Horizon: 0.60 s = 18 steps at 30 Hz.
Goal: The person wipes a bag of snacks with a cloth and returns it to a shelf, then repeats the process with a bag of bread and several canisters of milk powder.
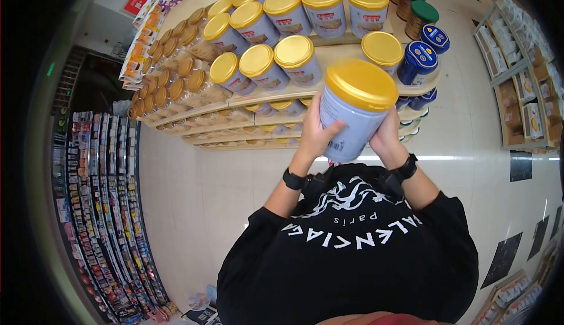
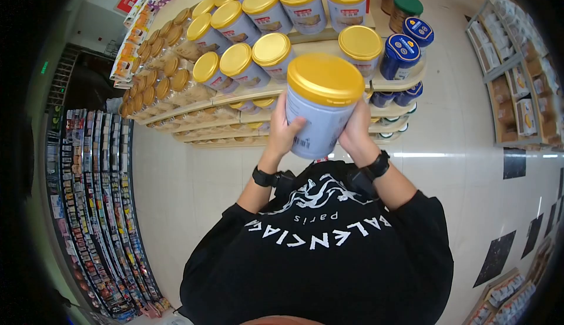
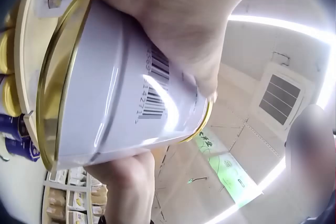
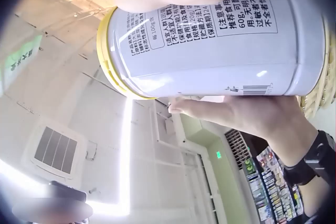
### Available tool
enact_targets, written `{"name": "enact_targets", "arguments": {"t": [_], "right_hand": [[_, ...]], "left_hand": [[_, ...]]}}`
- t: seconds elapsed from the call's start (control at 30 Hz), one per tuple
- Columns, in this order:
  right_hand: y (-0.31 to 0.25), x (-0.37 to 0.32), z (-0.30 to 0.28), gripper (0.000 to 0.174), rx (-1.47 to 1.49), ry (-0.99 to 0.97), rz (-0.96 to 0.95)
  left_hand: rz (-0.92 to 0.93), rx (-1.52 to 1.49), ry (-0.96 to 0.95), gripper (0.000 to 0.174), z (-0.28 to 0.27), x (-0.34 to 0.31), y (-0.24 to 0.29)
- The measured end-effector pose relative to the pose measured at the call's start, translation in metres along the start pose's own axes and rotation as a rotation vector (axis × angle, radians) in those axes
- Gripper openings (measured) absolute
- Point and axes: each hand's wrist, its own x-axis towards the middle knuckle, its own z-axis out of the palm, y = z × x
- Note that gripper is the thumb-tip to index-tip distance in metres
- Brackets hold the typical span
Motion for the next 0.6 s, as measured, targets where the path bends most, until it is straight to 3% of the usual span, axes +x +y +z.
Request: {"name": "enact_targets", "arguments": {"t": [0.07, 0.2, 0.33, 0.43, 0.47, 0.53, 0.6], "right_hand": [[-0.008, 0.001, 0.007, 0.039, -0.01, -0.037, 0.021], [-0.006, 0.002, 0.017, 0.036, -0.049, -0.066, -0.032], [-0.008, -0.016, 0.035, 0.042, -0.172, -0.154, -0.317], [0.002, -0.027, 0.032, 0.039, -0.82, -0.421, -0.958], [-0.003, -0.03, 0.027, 0.038, -1.055, -0.596, -1.1], [-0.011, -0.033, 0.028, 0.04, -1.428, -0.934, -1.344], [-0.013, -0.037, 0.029, 0.043, -1.512, -1.082, -1.376]], "left_hand": [[0.035, 0.065, -0.023, 0.127, 0.003, 0.008, 0.018], [-0.03, -0.089, 0.007, 0.113, -0.001, 0.009, 0.014], [-0.099, -0.382, 0.135, 0.099, 0.001, 0.008, -0.011], [-0.094, -0.607, 0.243, 0.087, 0.0, 0.006, -0.024], [-0.086, -0.69, 0.278, 0.084, 0.0, 0.007, -0.027], [-0.084, -0.692, 0.295, 0.083, -0.004, 0.008, -0.033], [-0.072, -0.689, 0.316, 0.083, -0.017, 0.016, -0.037]]}}
